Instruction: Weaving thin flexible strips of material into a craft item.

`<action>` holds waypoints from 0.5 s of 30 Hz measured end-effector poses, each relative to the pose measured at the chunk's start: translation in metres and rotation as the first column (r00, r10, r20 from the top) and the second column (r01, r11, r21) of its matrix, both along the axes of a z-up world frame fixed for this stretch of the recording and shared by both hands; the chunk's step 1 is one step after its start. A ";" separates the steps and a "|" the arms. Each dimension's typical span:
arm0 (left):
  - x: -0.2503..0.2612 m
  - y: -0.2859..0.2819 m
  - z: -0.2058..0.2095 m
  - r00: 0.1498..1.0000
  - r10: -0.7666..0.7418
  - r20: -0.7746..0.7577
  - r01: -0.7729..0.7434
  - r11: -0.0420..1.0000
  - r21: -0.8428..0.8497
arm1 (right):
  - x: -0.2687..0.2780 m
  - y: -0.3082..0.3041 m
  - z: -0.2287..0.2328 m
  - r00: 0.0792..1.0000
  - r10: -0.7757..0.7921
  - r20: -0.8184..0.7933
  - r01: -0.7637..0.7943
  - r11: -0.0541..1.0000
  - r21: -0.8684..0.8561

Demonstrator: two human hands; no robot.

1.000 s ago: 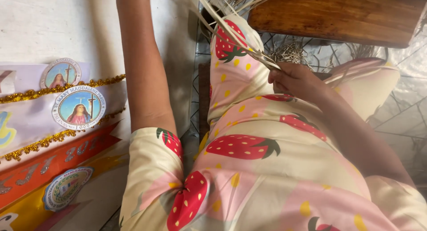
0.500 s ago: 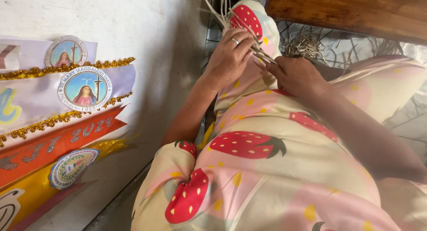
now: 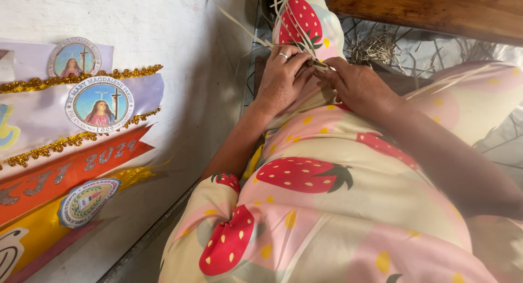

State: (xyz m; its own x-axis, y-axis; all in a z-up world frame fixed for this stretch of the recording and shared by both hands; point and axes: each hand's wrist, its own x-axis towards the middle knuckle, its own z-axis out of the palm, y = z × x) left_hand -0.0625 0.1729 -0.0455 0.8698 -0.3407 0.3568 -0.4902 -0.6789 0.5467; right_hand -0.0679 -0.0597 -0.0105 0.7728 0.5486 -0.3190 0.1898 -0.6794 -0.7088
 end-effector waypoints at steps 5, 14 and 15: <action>-0.002 -0.001 -0.001 1.000 0.013 -0.013 -0.014 1.000 -0.004 | 0.007 0.000 -0.002 0.960 -0.134 -0.245 0.161 0.983 0.091; -0.005 0.002 0.009 0.999 -0.040 0.015 0.039 0.998 0.059 | 0.015 0.002 -0.021 0.980 -0.194 0.038 0.177 0.946 0.272; -0.006 0.002 0.009 0.999 -0.032 -0.042 0.032 0.999 0.009 | 0.014 0.002 -0.022 0.982 -0.181 0.045 0.163 0.950 0.268</action>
